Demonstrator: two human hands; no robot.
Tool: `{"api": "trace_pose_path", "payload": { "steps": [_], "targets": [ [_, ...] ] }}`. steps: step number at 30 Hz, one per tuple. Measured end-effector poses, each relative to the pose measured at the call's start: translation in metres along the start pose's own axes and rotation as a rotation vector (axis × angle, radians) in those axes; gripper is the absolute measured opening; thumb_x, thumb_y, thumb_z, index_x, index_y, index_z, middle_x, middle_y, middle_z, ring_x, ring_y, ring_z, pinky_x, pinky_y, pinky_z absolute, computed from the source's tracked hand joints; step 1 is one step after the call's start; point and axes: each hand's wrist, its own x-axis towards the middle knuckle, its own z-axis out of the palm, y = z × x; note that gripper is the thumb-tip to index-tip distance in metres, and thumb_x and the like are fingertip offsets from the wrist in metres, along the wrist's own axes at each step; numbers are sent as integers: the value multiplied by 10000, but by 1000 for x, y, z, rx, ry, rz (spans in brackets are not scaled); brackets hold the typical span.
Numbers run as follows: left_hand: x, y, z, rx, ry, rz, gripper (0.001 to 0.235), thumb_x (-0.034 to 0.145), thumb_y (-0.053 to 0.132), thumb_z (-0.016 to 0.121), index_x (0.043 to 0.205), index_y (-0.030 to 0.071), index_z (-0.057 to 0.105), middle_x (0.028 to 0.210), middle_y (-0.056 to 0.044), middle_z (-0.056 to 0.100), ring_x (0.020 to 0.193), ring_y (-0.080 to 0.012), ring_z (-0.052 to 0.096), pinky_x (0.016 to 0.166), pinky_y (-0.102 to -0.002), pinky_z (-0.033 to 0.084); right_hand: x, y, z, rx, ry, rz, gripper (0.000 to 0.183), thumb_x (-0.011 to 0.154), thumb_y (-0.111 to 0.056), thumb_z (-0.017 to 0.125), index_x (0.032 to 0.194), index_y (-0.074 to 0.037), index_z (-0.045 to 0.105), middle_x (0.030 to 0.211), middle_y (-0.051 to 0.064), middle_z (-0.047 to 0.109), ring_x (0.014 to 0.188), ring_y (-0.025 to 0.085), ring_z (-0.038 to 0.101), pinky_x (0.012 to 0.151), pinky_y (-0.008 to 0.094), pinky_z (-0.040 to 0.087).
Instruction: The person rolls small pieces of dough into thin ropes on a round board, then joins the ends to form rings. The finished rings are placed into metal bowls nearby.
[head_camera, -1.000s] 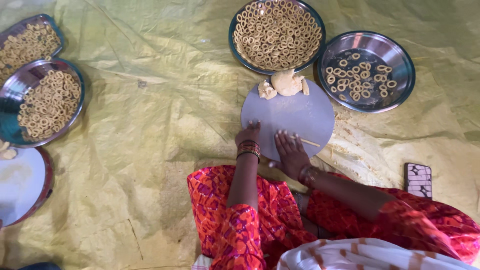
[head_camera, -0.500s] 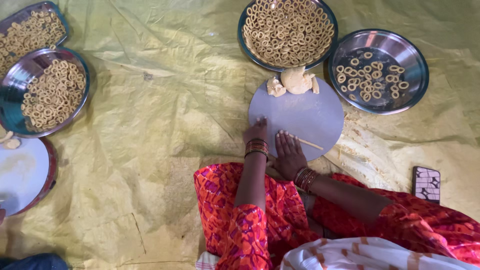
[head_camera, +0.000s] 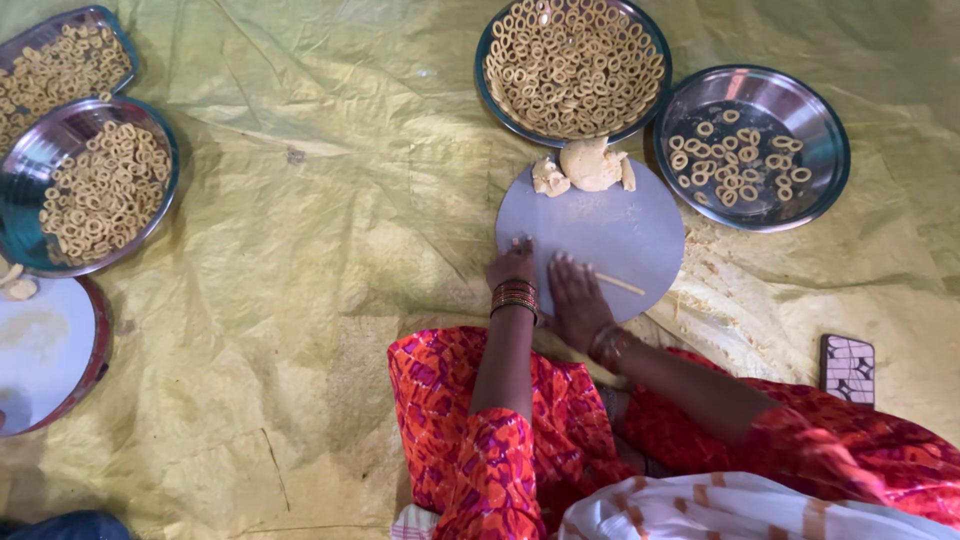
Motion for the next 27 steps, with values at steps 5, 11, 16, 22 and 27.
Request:
{"api": "trace_pose_path", "payload": {
  "steps": [5,11,16,22,27],
  "targets": [
    [-6,4,-2,157,87,131,548,1063,236,225,1597,359,244,1635,12,341,1363,-240,531,1041,-423,512,-25,2,-6,236,-86,35,1102,889,-727,471,1577,7,22,1668,205,92,1555,325,75,1221,572,46],
    [-21,5,-17,164,38,113,579,1067,172,227,1616,356,231,1675,35,298,1417,-210,492,1062,-414,511,42,64,-19,286,16,426,1037,949,-738,391,1600,-9,45,1700,194,106,1581,333,56,1229,616,32],
    [-19,4,-16,197,28,106,601,1042,156,217,1604,367,204,1671,70,249,1417,-197,471,1060,-400,505,36,44,-9,217,-38,369,1046,951,-732,378,1585,20,22,1684,220,84,1553,339,53,1213,574,50],
    [-21,4,-15,197,62,116,554,1078,185,229,1608,343,267,1674,37,314,1396,-216,525,1045,-424,526,-28,-16,7,225,105,14,1097,907,-752,465,1588,2,54,1664,229,138,1565,317,106,1258,583,87],
    [-33,6,-27,190,54,109,580,1049,165,255,1602,341,257,1663,25,303,1375,-217,527,1024,-436,529,33,50,-14,272,-124,345,1114,905,-746,389,1627,24,33,1688,228,68,1569,334,56,1227,600,37]
  ]
}}
